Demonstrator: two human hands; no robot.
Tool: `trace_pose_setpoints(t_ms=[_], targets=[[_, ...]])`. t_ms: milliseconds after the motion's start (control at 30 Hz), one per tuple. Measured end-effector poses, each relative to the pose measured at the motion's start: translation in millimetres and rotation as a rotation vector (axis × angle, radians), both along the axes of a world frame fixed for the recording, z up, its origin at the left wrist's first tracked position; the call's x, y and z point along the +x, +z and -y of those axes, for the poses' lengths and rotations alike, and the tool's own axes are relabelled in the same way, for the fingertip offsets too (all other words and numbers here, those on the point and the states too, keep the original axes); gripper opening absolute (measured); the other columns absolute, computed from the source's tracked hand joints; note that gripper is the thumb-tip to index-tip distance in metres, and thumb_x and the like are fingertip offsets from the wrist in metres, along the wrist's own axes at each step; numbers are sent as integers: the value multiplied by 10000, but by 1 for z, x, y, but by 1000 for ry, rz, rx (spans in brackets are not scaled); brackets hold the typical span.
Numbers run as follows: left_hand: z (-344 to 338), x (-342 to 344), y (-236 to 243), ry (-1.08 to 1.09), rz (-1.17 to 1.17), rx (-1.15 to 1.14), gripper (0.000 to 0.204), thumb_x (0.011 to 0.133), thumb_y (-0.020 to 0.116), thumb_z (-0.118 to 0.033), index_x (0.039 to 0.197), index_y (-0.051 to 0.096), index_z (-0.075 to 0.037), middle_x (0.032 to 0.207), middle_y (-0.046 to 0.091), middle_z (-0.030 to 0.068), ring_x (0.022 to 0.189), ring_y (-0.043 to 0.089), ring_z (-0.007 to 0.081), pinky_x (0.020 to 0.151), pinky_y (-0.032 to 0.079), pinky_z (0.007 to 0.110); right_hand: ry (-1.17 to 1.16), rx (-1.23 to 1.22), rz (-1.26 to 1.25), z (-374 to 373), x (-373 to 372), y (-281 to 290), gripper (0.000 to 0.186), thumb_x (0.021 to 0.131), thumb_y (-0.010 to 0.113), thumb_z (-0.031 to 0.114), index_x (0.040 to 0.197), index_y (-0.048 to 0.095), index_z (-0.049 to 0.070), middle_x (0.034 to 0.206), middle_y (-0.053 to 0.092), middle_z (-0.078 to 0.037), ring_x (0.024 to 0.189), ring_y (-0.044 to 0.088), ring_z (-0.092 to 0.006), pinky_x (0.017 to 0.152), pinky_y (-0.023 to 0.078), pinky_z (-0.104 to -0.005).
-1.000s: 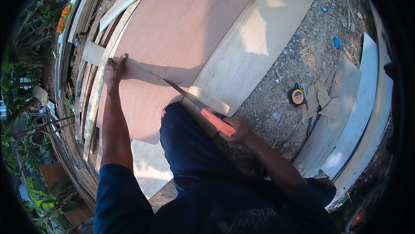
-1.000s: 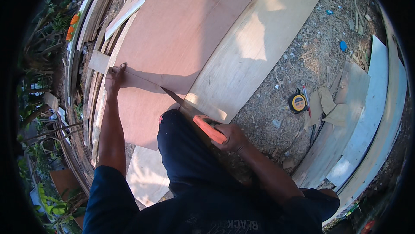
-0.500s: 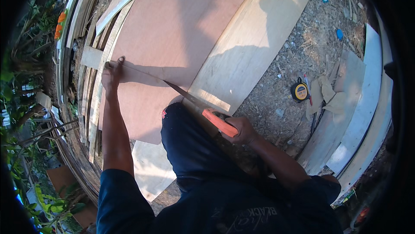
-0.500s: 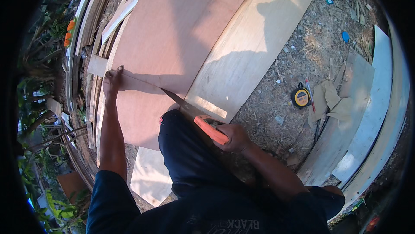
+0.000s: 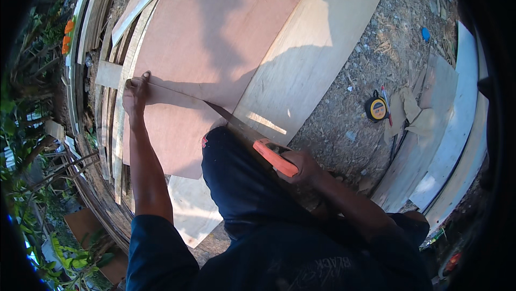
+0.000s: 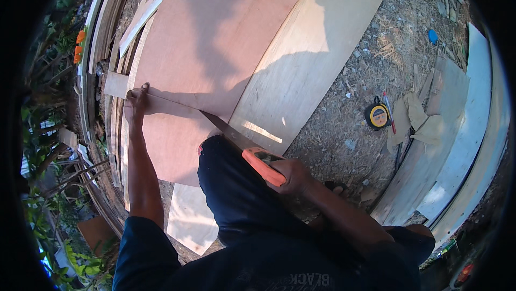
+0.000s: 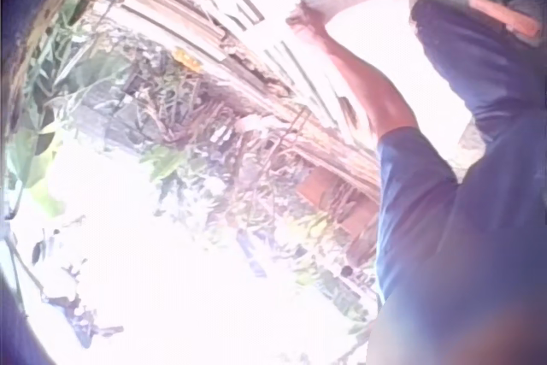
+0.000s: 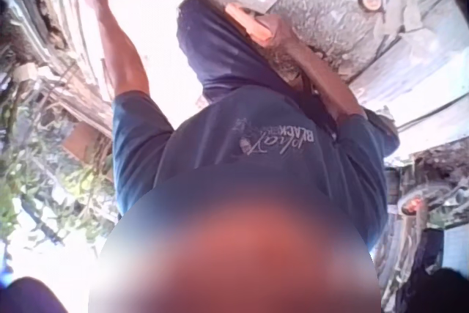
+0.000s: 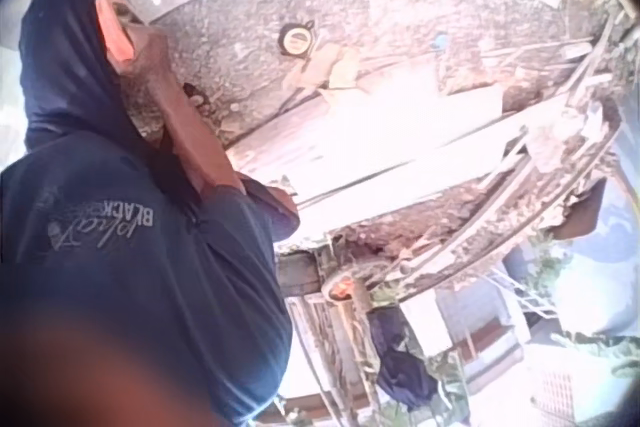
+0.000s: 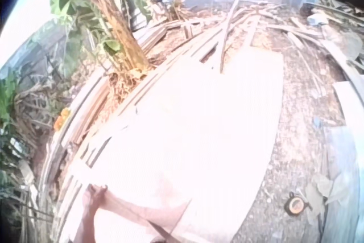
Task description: The person measures a large sheet of plywood with a tape measure and marks it with a pen. They then use a hand saw to cut the plywood along the marked line, separating it into two pieces.
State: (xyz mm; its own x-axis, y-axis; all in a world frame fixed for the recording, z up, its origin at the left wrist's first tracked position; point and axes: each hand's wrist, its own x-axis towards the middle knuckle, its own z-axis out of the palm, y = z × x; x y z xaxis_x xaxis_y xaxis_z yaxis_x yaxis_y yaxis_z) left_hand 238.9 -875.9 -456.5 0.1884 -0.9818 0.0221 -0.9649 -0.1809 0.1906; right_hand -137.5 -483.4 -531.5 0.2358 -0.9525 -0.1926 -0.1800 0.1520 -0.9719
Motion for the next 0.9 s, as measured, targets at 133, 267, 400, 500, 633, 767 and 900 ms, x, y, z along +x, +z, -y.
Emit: trace_pose_setpoints(t_ms=[133,267,400,500,633,767,900], targets=[[-12,-12,15,5,38,-16,999,695,613,-818,1215,599,35,1159,648,269,1106,613,414,946,466,464,-71,-143,79,36,38,-49,256,758,753,275,880,651,75,762,652,-119,656,639,-301,619,499,-379],[-6,-13,16,10,70,41,1008,694,615,-819,1228,592,36,1166,646,271,1105,615,415,950,467,457,-59,-129,-2,-14,-2,-13,256,719,762,263,848,635,82,756,634,-114,703,644,-306,644,509,-402],[-2,-10,8,48,59,17,999,699,613,-816,1229,592,30,1144,654,268,1085,622,419,934,474,463,166,22,-243,-54,-73,34,234,703,758,247,824,624,98,745,629,-93,695,645,-298,639,514,-411],[-6,-11,10,19,12,32,1020,700,612,-817,1238,580,50,1138,654,270,1077,626,415,928,478,470,53,-68,-99,-22,-52,16,254,688,762,249,847,637,95,752,636,-101,695,643,-317,628,514,-410],[-11,-19,20,-12,74,22,1029,697,609,-823,1235,579,54,1132,654,269,1060,631,418,914,486,466,-93,-229,35,27,27,-28,253,722,755,272,838,632,84,759,642,-124,695,637,-340,627,515,-407],[-15,-26,23,-30,59,23,983,698,608,-823,1165,616,41,1094,663,262,1020,639,415,884,493,458,-118,-146,43,16,21,-40,251,759,766,274,794,614,77,715,621,-118,636,616,-327,602,492,-390],[-10,-28,21,-48,23,43,946,696,616,-818,1081,644,46,1034,678,245,979,646,403,868,492,451,15,-89,-106,-40,-11,-37,263,754,768,272,853,630,72,778,635,-113,726,637,-321,669,500,-407]])
